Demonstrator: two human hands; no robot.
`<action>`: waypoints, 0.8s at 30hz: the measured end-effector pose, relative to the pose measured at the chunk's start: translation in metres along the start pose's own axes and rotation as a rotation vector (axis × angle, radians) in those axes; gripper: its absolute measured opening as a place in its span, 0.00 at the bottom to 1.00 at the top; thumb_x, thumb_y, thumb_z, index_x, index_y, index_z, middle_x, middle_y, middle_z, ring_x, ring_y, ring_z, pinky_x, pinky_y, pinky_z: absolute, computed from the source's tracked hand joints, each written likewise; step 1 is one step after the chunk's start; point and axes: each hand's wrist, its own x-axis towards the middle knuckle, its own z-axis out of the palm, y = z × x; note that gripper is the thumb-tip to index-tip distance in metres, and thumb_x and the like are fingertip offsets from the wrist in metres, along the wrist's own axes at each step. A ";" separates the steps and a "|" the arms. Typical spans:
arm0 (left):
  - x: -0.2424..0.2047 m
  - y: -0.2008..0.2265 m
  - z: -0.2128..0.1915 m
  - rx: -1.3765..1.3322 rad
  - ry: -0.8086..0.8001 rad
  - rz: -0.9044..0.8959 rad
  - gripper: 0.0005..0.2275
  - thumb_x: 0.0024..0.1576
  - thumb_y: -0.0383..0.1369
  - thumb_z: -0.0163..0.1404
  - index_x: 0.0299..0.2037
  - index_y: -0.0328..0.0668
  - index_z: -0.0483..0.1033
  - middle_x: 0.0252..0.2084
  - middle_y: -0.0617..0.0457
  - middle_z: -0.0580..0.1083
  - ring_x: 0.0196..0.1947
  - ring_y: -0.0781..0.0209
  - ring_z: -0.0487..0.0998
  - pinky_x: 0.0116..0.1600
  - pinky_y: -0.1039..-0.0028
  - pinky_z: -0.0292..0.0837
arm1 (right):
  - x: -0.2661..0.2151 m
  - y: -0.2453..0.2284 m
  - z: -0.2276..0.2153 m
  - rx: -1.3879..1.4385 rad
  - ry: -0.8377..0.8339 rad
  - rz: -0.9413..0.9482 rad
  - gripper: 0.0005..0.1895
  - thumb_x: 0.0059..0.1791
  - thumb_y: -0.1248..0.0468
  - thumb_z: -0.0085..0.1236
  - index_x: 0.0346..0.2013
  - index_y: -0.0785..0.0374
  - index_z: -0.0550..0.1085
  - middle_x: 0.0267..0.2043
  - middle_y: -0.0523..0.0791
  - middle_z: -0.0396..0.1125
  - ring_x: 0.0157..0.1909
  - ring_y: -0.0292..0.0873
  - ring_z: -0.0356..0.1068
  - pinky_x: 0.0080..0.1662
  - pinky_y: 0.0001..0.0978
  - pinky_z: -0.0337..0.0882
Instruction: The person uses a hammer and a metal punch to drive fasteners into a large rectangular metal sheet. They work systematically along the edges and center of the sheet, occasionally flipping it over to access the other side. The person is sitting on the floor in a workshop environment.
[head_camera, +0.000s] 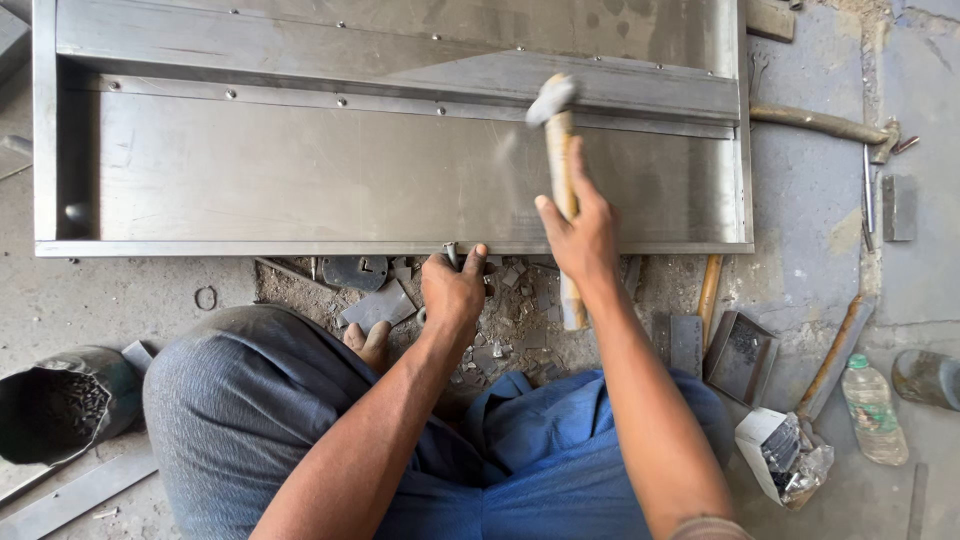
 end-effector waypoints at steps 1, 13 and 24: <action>0.000 0.000 0.000 0.009 0.008 0.013 0.12 0.60 0.35 0.57 0.35 0.29 0.78 0.28 0.46 0.79 0.22 0.60 0.74 0.28 0.63 0.69 | 0.002 -0.008 -0.003 -0.004 -0.018 0.065 0.44 0.49 0.65 0.64 0.76 0.56 0.54 0.66 0.58 0.65 0.55 0.53 0.76 0.52 0.37 0.77; 0.001 -0.003 0.002 0.047 0.068 0.095 0.14 0.59 0.36 0.58 0.31 0.27 0.77 0.25 0.46 0.77 0.22 0.63 0.71 0.28 0.65 0.67 | 0.007 -0.013 -0.010 -0.018 0.083 -0.118 0.40 0.49 0.66 0.65 0.74 0.63 0.59 0.65 0.60 0.67 0.62 0.54 0.74 0.60 0.40 0.74; -0.005 0.000 0.005 -0.089 0.022 0.044 0.16 0.61 0.38 0.56 0.29 0.29 0.76 0.24 0.48 0.78 0.17 0.67 0.69 0.23 0.72 0.65 | 0.009 -0.027 -0.027 -0.054 -0.021 0.181 0.40 0.46 0.64 0.65 0.72 0.58 0.61 0.60 0.55 0.71 0.53 0.50 0.79 0.55 0.39 0.76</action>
